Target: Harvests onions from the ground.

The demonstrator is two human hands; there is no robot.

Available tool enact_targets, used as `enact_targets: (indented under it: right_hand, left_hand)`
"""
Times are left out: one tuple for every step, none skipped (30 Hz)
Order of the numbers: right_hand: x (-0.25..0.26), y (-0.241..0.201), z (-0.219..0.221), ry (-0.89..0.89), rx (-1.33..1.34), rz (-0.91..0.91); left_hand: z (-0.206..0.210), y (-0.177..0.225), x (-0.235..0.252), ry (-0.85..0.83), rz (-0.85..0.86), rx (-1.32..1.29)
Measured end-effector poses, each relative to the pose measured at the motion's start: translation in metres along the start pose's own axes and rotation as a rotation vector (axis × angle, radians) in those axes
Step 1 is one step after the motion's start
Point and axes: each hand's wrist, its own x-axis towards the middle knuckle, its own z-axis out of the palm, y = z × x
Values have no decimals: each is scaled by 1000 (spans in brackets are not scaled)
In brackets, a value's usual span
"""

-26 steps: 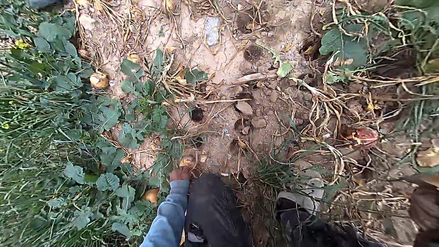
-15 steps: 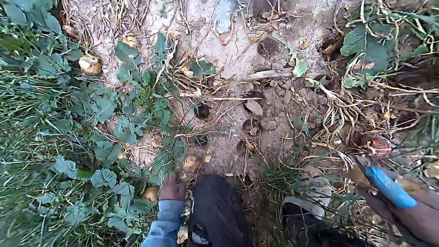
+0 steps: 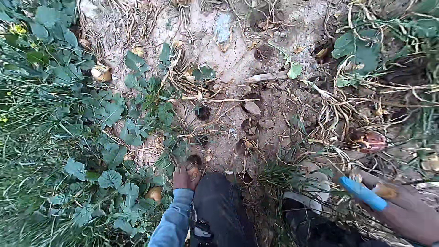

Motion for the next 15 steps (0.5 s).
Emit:
enact_targets:
  right_hand:
    - [-5,3,0,-48,-105,-7]
    - [-9,5,1,-100,-178,-8]
    - [-7,5,4,-145,-212,-25]
    - [-3,4,8,-188,-223,-28]
    - [0,3,13,-227,-229,-22]
    - [5,0,19,-253,-245,-33]
    - [13,-8,24,-304,-243,-35]
    - [24,-21,28,-364,-228,-28]
    - [34,-35,33,-430,-199,-12]
    - [41,-48,38,-483,-162,-22]
    - [47,-59,43,-527,-120,-64]
    - [51,-69,45,-573,-84,-115]
    - [52,-81,44,-618,-47,-168]
    - [50,-93,40,-663,-23,-206]
    - [47,-102,36,-690,-26,-233]
  left_hand:
    - [-2,-12,-20,32,-86,-130]
    - [-4,-23,-42,106,-143,-309]
    - [-9,-27,-60,202,-148,-495]
    - [-19,-23,-75,286,-124,-674]
    - [-29,-14,-88,354,-80,-828]
    - [-37,0,-99,381,-22,-987]
    - [-45,18,-106,344,28,-1192]
    - [-53,40,-113,243,53,-1427]
    - [-58,63,-120,97,50,-1654]
    - [-60,87,-130,-68,11,-1848]
    - [-63,112,-141,-271,-28,-1982]
    - [-64,134,-152,-463,-79,-2049]
    - [-63,155,-161,-620,-127,-2079]
    - [-61,172,-170,-746,-159,-2088]
    - [-57,185,-176,-835,-172,-2088]
